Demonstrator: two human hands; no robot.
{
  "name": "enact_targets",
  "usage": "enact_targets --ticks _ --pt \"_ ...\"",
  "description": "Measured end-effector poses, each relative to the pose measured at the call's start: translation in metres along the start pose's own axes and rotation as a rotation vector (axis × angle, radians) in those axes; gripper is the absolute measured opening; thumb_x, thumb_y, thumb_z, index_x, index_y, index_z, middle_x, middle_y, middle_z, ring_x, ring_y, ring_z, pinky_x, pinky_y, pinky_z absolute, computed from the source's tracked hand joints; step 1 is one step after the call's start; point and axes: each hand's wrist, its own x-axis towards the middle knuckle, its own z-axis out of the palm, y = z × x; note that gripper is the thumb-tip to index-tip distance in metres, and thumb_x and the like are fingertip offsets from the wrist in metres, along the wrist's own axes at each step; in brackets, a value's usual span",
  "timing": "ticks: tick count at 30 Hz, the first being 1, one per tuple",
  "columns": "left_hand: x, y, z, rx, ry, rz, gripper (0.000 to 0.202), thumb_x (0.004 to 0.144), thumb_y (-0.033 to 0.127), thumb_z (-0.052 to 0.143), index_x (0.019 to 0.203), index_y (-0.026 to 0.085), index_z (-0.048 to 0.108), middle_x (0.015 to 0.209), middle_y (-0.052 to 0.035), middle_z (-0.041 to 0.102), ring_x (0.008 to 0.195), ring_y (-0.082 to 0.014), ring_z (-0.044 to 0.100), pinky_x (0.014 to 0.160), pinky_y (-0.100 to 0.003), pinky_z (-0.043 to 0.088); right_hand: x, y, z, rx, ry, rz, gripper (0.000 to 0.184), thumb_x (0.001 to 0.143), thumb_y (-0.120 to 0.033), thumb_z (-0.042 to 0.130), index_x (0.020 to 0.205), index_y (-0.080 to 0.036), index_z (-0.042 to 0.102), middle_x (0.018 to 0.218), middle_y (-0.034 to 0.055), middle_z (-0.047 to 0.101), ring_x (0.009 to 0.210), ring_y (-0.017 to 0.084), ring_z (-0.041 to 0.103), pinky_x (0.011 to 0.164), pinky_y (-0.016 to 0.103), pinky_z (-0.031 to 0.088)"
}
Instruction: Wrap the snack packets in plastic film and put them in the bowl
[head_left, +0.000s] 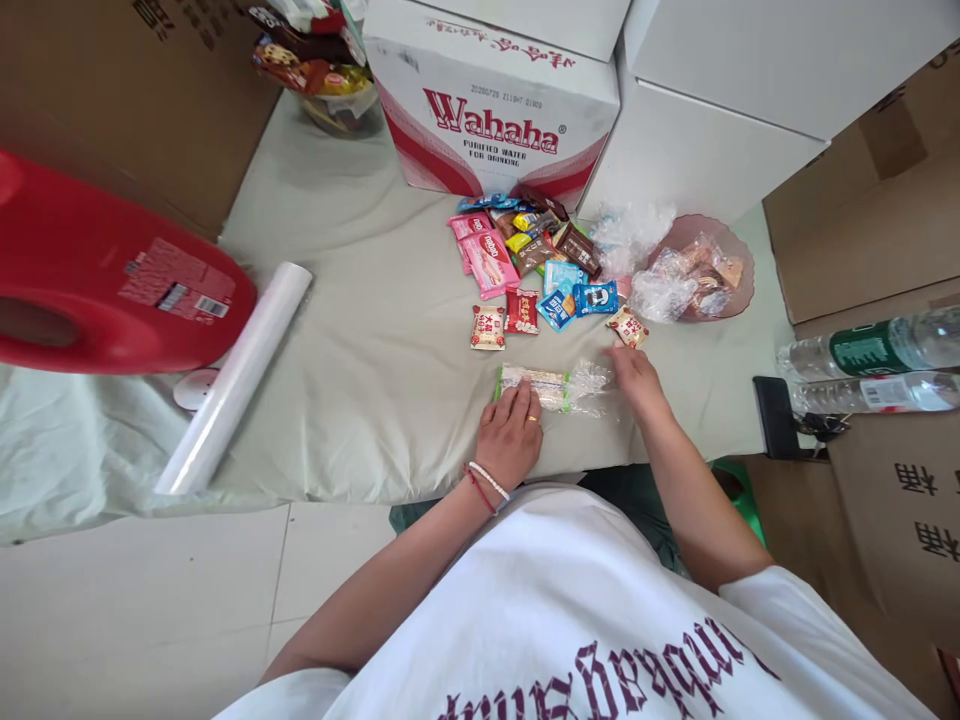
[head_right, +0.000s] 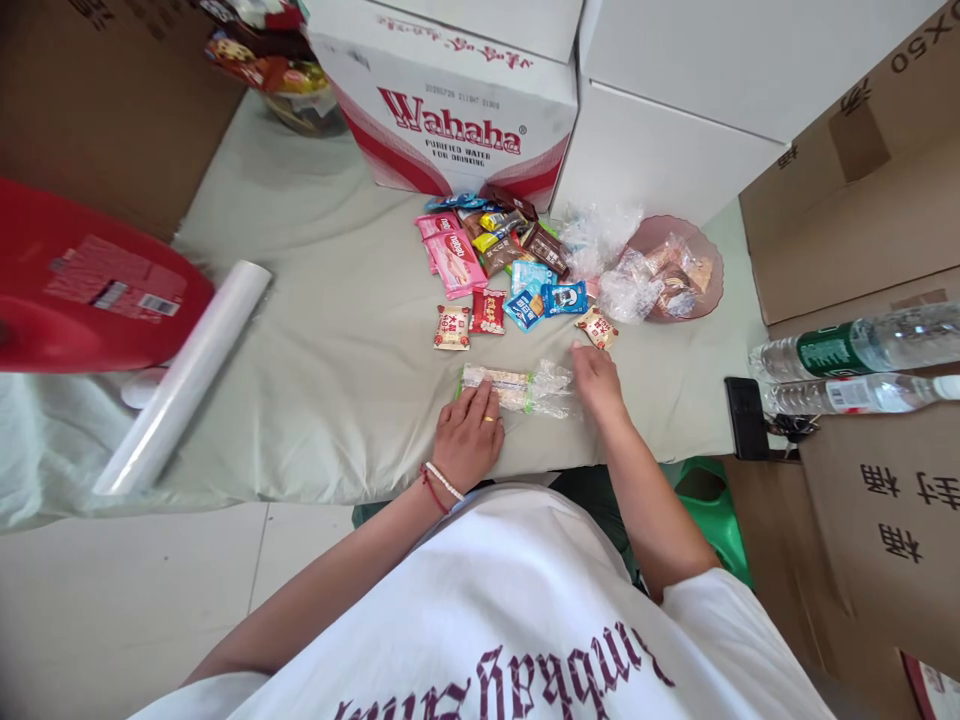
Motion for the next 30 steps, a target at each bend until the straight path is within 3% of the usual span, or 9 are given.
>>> enact_targets --ticks 5,8,11,14,18,22,25,27,30 --pt "-0.001 0.000 0.000 0.006 0.015 0.023 0.052 0.101 0.021 0.046 0.151 0.013 0.055 0.161 -0.0170 0.050 0.141 -0.0313 0.055 0.107 -0.047 0.047 -0.007 -0.007 0.001 -0.219 -0.353 -0.136 0.062 0.074 -0.051 0.081 0.126 -0.020 0.067 0.106 0.0077 0.073 0.093 0.025 0.067 0.086 0.036 0.052" --pt "-0.002 0.000 0.002 -0.025 0.008 0.022 0.055 0.100 0.020 0.048 0.155 0.014 0.050 0.163 -0.0177 0.047 0.144 -0.0311 0.053 0.110 -0.047 0.046 -0.022 -0.001 -0.009 -0.325 -0.526 -0.202 0.035 0.077 -0.039 0.078 0.106 -0.021 0.071 0.090 0.0041 0.071 0.080 0.022 0.064 0.077 0.033 0.050" --pt "-0.003 0.000 0.003 -0.036 0.003 0.034 0.058 0.100 0.020 0.047 0.157 0.014 0.047 0.163 -0.0181 0.046 0.147 -0.0302 0.051 0.112 -0.047 0.045 -0.036 0.007 -0.017 -0.314 -0.380 -0.254 0.021 0.088 -0.040 0.064 0.091 -0.021 0.071 0.089 0.0057 0.066 0.080 0.022 0.063 0.077 0.036 0.053" --pt "-0.003 -0.002 0.003 -0.039 -0.003 0.055 0.057 0.101 0.020 0.045 0.157 0.014 0.047 0.164 -0.0179 0.044 0.149 -0.0298 0.049 0.113 -0.046 0.044 -0.043 0.005 -0.014 -0.148 -0.239 -0.255 0.040 0.093 -0.048 0.062 0.123 -0.022 0.070 0.110 0.0107 0.066 0.087 0.023 0.065 0.074 0.037 0.058" --pt "-0.002 -0.002 0.002 -0.064 -0.014 0.049 0.055 0.102 0.020 0.043 0.156 0.012 0.048 0.163 -0.0193 0.045 0.149 -0.0300 0.049 0.112 -0.047 0.045 -0.039 -0.013 0.004 -0.027 -0.368 -0.159 0.079 0.086 -0.055 0.073 0.155 -0.024 0.050 0.135 0.0171 0.058 0.074 0.017 0.062 0.054 0.032 0.057" --pt "-0.002 -0.001 0.001 -0.055 -0.009 0.049 0.055 0.102 0.020 0.043 0.156 0.012 0.048 0.164 -0.0176 0.045 0.149 -0.0296 0.049 0.112 -0.046 0.044 -0.029 -0.027 0.004 0.101 -0.408 -0.142 0.043 0.087 -0.050 0.067 0.118 -0.021 0.075 0.130 0.0146 0.058 0.078 0.018 0.064 0.053 0.031 0.056" --pt "-0.002 -0.001 0.001 -0.053 0.002 0.054 0.055 0.102 0.019 0.043 0.156 0.013 0.049 0.165 -0.0161 0.045 0.148 -0.0292 0.049 0.112 -0.045 0.044 -0.029 -0.026 -0.016 0.179 -0.510 -0.265 0.025 0.087 -0.043 0.069 0.094 -0.021 0.077 0.121 0.0106 0.064 0.096 0.022 0.067 0.078 0.038 0.061" --pt "-0.002 -0.001 0.002 -0.058 0.002 0.059 0.054 0.102 0.019 0.043 0.155 0.013 0.050 0.165 -0.0158 0.046 0.148 -0.0291 0.049 0.113 -0.045 0.044 -0.032 -0.020 -0.028 0.186 -0.556 -0.289 0.022 0.086 -0.044 0.072 0.086 -0.022 0.075 0.115 0.0089 0.068 0.103 0.023 0.067 0.090 0.040 0.058" --pt "-0.001 -0.002 0.003 -0.058 0.004 0.075 0.053 0.102 0.019 0.043 0.155 0.014 0.051 0.165 -0.0155 0.045 0.149 -0.0290 0.048 0.114 -0.045 0.044 -0.037 -0.005 -0.032 0.292 -0.518 -0.135 0.039 0.090 -0.056 0.067 0.073 -0.020 0.070 0.099 0.0067 0.070 0.088 0.021 0.067 0.085 0.038 0.057"
